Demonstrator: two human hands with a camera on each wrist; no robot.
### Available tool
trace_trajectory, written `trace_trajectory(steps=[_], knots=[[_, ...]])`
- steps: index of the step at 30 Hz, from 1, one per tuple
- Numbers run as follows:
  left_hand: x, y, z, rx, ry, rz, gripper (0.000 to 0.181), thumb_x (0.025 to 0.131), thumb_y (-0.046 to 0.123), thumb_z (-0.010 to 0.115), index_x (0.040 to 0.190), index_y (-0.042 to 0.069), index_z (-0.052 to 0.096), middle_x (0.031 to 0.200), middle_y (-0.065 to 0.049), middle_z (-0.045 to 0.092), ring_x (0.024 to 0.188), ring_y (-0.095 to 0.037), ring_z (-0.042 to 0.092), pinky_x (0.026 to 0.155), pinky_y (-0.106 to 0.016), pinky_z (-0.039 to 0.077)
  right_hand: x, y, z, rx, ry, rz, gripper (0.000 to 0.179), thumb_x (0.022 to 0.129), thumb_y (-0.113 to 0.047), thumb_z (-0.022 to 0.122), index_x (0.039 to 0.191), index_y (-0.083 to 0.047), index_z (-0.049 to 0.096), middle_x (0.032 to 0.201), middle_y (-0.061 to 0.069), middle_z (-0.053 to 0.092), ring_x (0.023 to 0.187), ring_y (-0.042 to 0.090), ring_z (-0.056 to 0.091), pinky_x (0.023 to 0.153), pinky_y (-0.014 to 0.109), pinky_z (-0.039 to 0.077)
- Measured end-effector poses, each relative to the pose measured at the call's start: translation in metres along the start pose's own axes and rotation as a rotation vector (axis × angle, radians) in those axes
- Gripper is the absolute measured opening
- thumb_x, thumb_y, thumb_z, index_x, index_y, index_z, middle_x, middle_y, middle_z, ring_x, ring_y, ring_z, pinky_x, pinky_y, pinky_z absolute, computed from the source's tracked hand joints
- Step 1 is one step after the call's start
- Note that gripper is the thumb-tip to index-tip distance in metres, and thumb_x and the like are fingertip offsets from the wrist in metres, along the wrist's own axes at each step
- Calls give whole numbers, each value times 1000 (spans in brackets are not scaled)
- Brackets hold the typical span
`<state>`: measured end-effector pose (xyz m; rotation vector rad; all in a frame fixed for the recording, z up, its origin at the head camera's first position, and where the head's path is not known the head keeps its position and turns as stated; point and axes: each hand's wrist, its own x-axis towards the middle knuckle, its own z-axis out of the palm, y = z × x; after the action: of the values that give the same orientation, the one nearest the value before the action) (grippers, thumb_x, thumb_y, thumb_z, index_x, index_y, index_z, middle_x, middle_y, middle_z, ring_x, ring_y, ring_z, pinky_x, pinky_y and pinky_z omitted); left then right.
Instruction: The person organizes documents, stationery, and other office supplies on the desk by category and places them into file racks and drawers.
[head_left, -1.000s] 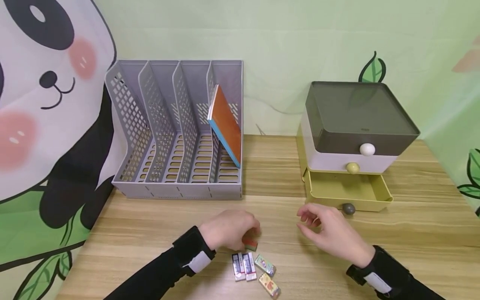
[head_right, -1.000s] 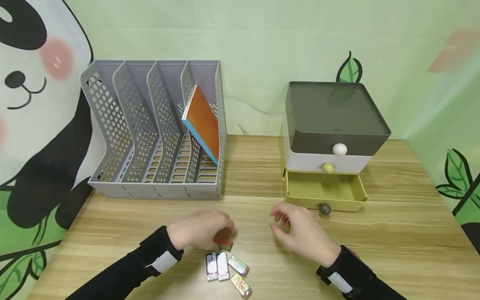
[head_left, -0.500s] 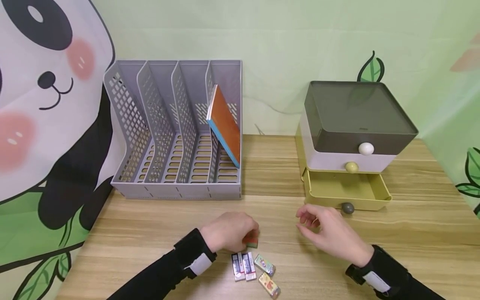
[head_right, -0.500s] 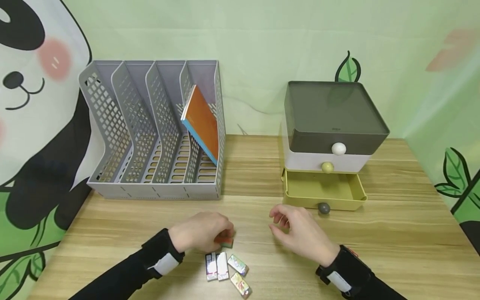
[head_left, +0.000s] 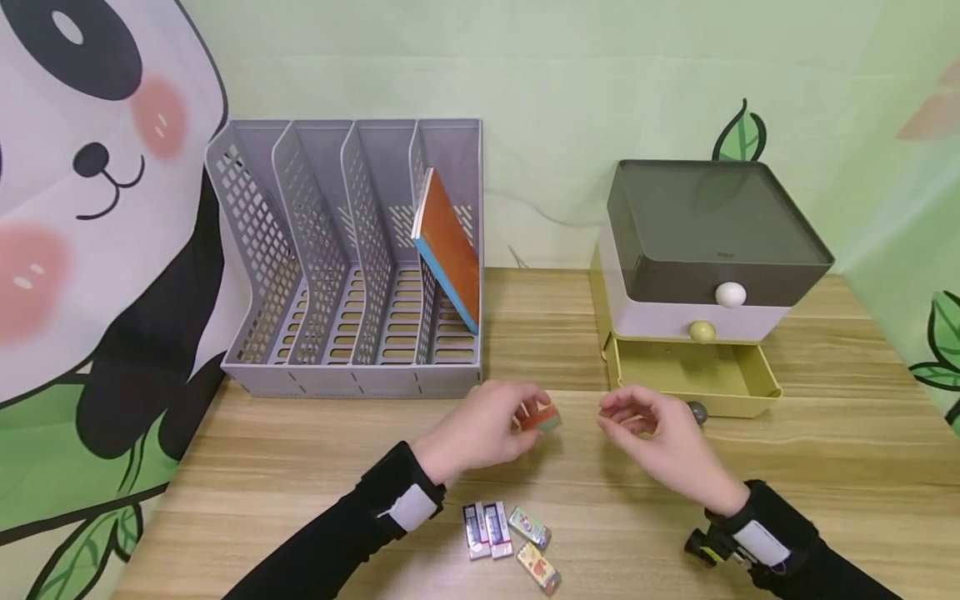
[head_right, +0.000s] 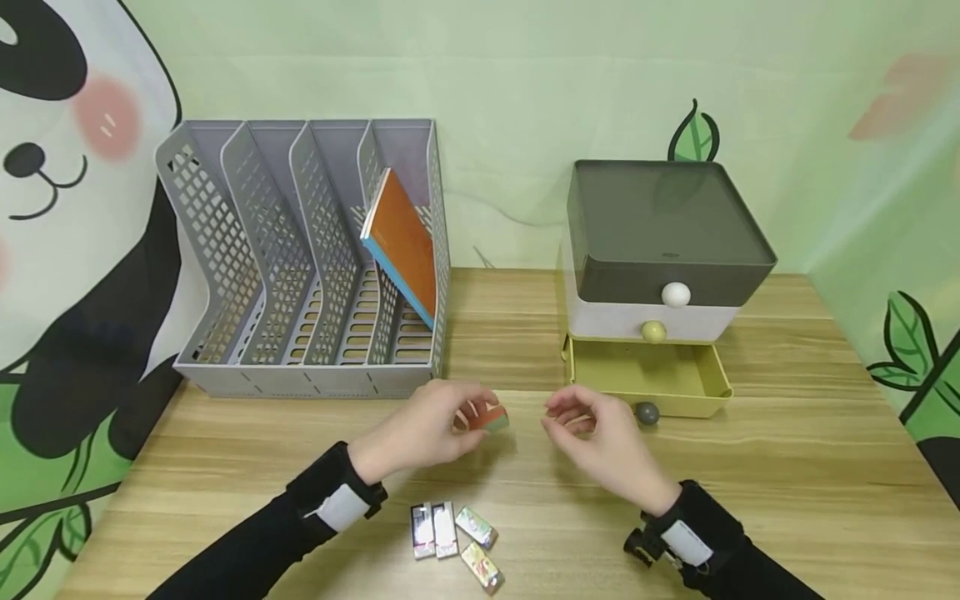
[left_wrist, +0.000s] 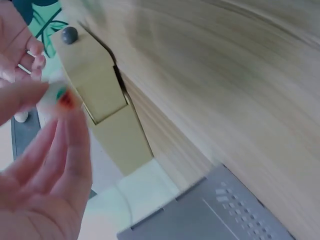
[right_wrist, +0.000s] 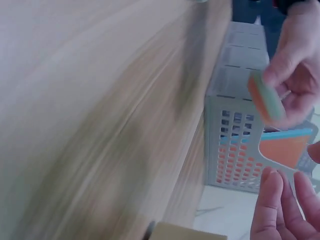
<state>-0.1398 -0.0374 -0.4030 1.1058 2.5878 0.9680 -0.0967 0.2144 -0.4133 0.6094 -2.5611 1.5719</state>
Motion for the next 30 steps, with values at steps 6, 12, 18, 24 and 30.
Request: trace_trajectory(steps=[6,12,18,24,30], knots=[[14,9,3,-69,199,23,43,82,6,76,121,0,59,94,-1,65,81,-7,61,72,-15,47,6,-1,-3,151,11,123,21,91,-3,67,108,4,58,101,10,64,91,18,63,80,31,52],[25,20,8,-52,278,49,47,82,8,77,123,0,58,94,-2,64,79,-6,61,71,-14,46,11,-6,-3,300,13,260,26,95,-7,64,114,7,53,105,19,60,94,23,64,83,36,52],[32,26,12,-21,309,84,46,81,10,79,122,1,59,95,-2,65,80,-6,61,72,-12,45,14,-9,-1,354,54,290,25,96,-8,63,113,7,52,105,19,59,93,23,64,83,36,52],[36,28,17,-16,337,110,46,81,11,79,121,2,59,94,-1,64,80,-6,60,72,-11,44,15,-8,0,376,98,285,24,95,-8,64,111,6,52,104,19,60,89,21,64,81,34,52],[39,30,22,5,362,152,44,81,14,81,119,4,60,92,1,62,79,-4,59,71,-9,42,15,-8,0,390,143,282,23,94,-5,64,110,6,51,104,17,60,88,19,65,80,34,53]])
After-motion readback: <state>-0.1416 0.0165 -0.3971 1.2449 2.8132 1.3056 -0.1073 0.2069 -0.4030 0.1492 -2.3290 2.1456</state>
